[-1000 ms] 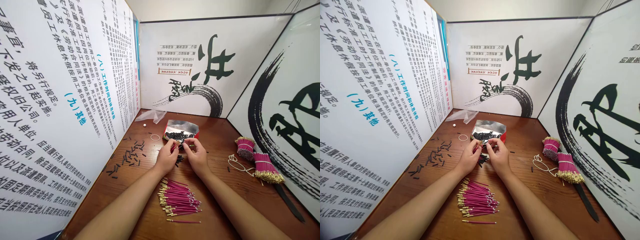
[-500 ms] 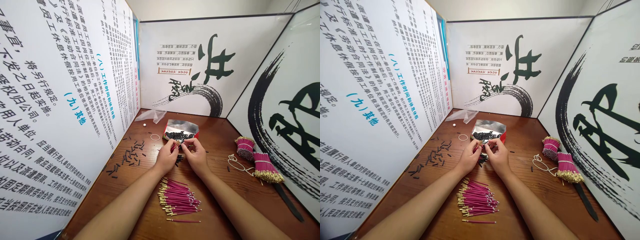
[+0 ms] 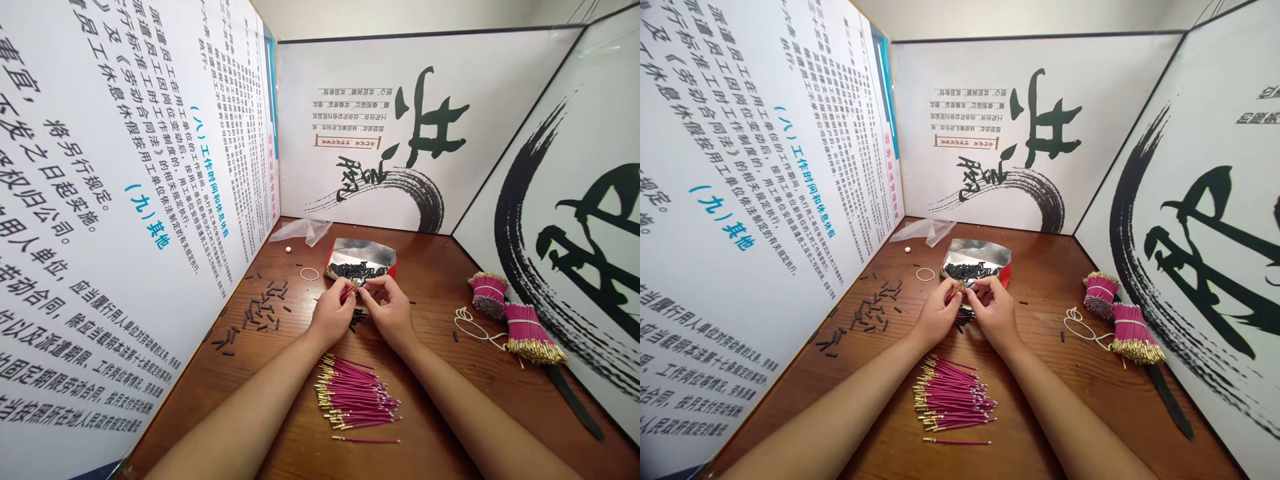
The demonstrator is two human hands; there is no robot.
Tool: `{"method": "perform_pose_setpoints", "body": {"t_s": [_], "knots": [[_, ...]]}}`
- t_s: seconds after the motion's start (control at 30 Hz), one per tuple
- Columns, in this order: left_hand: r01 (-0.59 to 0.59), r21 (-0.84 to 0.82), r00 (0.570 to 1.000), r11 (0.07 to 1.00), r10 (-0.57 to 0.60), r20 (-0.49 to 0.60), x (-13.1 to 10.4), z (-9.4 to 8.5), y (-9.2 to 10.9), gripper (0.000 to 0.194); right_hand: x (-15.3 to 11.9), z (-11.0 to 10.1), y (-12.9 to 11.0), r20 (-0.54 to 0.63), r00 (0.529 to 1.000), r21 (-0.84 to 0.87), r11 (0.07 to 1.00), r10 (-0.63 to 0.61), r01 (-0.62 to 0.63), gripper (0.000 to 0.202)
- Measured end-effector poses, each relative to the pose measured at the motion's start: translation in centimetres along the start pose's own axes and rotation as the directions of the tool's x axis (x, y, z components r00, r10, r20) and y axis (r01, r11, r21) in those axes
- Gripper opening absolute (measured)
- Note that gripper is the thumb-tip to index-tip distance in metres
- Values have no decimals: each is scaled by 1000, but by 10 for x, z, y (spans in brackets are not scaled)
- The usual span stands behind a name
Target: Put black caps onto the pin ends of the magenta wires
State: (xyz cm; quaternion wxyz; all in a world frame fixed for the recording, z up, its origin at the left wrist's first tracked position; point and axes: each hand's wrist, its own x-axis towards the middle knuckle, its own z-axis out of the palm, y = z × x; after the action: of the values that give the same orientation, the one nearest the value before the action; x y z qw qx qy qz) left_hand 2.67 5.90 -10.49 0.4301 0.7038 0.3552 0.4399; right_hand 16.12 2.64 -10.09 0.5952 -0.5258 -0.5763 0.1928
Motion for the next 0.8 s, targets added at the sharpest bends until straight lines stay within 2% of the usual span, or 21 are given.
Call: {"method": "perform_pose_setpoints", "body": {"t_s": [0.37,0.5,0.6,0.67,0.8], "knots": [[17,-15,1000,1000,-17,-3,1,0,0,15,0,1,0,13,1000,-44,999,0,1,21],[-1,-34,1000,999,1,-18,1,1,0,15,2,-2,0,-27,998,-100,993,-65,62,21],[8,-52,1000,999,-10,-30,1,1,1,15,5,-8,2,-66,987,-232,964,-149,130,25],[8,-67,999,998,-11,-35,1,1,1,16,7,-11,4,-19,985,-390,909,-169,148,25],[-14,-107,997,994,5,-81,2,-1,2,17,6,-12,8,119,984,-647,741,-132,178,31]]}}
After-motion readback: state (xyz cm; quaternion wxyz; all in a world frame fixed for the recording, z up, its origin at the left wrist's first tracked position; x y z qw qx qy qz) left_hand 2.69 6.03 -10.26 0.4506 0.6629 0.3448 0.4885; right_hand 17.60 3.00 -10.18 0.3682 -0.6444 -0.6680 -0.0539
